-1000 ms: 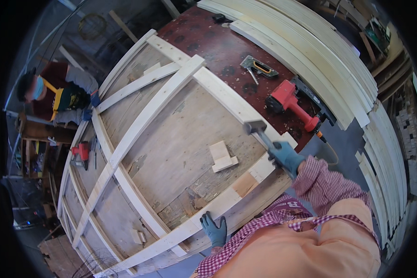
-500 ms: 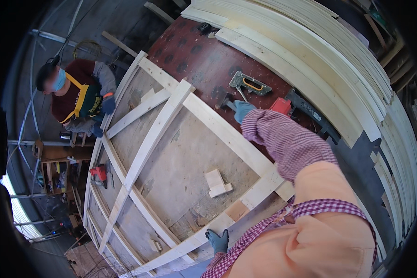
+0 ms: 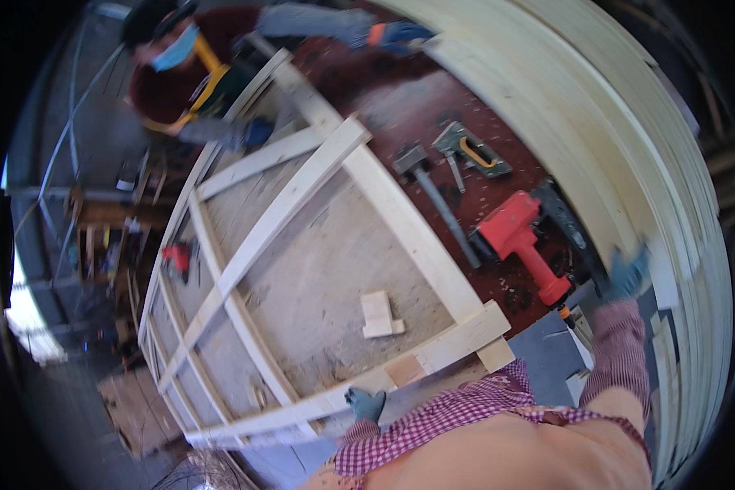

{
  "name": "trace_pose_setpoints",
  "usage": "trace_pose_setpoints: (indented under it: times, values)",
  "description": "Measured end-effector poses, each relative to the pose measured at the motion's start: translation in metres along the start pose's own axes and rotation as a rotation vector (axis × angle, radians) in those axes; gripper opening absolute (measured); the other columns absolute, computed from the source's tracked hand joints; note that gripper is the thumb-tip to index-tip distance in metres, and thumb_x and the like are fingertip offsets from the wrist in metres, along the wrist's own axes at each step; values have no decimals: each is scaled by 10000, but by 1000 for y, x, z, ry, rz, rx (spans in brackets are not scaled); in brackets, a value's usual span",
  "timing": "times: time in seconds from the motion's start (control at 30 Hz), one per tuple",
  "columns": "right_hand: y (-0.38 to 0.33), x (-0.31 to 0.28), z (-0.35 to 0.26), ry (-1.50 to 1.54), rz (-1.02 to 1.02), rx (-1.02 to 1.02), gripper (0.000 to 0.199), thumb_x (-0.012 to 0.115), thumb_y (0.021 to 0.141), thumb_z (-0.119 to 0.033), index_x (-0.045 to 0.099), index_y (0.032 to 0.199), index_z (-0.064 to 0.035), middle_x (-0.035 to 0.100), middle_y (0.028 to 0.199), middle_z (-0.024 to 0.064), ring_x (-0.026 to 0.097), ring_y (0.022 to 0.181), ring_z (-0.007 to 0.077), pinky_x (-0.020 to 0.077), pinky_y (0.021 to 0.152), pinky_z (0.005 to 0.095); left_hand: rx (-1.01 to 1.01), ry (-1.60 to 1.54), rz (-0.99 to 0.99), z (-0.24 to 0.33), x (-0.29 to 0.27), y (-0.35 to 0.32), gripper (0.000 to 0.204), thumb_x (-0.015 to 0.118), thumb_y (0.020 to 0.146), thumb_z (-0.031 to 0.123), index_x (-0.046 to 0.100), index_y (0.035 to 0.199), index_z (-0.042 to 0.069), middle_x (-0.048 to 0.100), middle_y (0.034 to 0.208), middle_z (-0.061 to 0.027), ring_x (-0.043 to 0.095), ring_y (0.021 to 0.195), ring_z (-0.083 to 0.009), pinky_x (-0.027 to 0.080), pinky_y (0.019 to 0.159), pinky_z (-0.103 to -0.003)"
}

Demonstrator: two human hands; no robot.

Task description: The person assembles a large wooden frame by positioning planks and using a pneumatic nail gun to fasten them. They also use a hammer to adjust pieces and place small wooden blocks at joints.

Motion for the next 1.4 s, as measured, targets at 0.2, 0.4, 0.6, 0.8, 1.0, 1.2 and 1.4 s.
trace_pose_setpoints:
  times: [0.2, 0.4, 0.6, 0.8, 1.0, 1.2, 1.4]
  values:
    - [-14, 35, 215, 486, -294, 929, 762, 680, 826, -397, 329, 1424, -81, 438, 1365, 191, 441, 1222, 341, 392, 1008, 391, 6, 10, 40, 23, -23, -2, 1060, 658, 671, 432, 145, 1385, -161, 222, 1396, -423, 185, 1349, -515, 152, 1138, -488]
    - [-24, 34, 181, 955, -530, 1159, 683, 658, 847, -362, 365, 1392, -72, 457, 1335, 141, 430, 1195, 276, 375, 1016, 381, 13, -70, 126, 15, -18, -11, 1052, 688, 687, 462, 191, 1373, -160, 266, 1375, -415, 251, 1320, -504, 232, 1107, -469]
    - [-19, 5, 182, 1218, -567, 593, 461, 576, 921, -226, 441, 1342, -94, 542, 1159, 90, 538, 886, 181, 472, 732, 237, 87, -147, 111, 19, -23, -19, 1041, 653, 740, 478, 144, 1395, -153, 204, 1403, -425, 163, 1351, -526, 148, 1133, -499]
    - [-67, -50, 64, 1345, -903, 589, 262, 573, 928, -251, 589, 1151, -115, 601, 808, 82, 549, 610, 120, 390, 387, 216, 190, -147, 215, 10, -7, -19, 1020, 658, 743, 466, 160, 1401, -134, 184, 1411, -424, 159, 1344, -541, 158, 1124, -510]
    - [-160, -72, -77, 1484, -825, 514, 258, 582, 918, -314, 592, 1054, -95, 608, 764, 70, 551, 609, 137, 383, 428, 244, 363, -264, 315, -6, -1, -35, 931, 658, 775, 413, 191, 1446, -33, 188, 1463, -346, 170, 1357, -513, 199, 1112, -511]
    - [-276, -49, -238, 1641, -1560, 378, 299, 536, 947, -366, 581, 1058, -93, 628, 859, 31, 559, 661, 139, 419, 503, 267, 568, -318, 393, -37, 4, -36, 816, 657, 795, 342, 272, 1447, 37, 236, 1496, -243, 228, 1376, -413, 239, 1110, -464]
    - [-321, -30, -268, 976, -1524, -151, 375, 584, 917, -215, 537, 1264, -82, 598, 927, 29, 587, 742, 124, 497, 642, 265, 495, -490, 397, -56, 22, -29, 767, 660, 793, 335, 329, 1431, 64, 280, 1488, -212, 243, 1372, -399, 248, 1112, -437]
Point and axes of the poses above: each hand's wrist, its own y-axis towards the middle knuckle, its own x-axis out of the palm, z = x × y, the point moved 5 cm from there along y, towards the middle knuckle
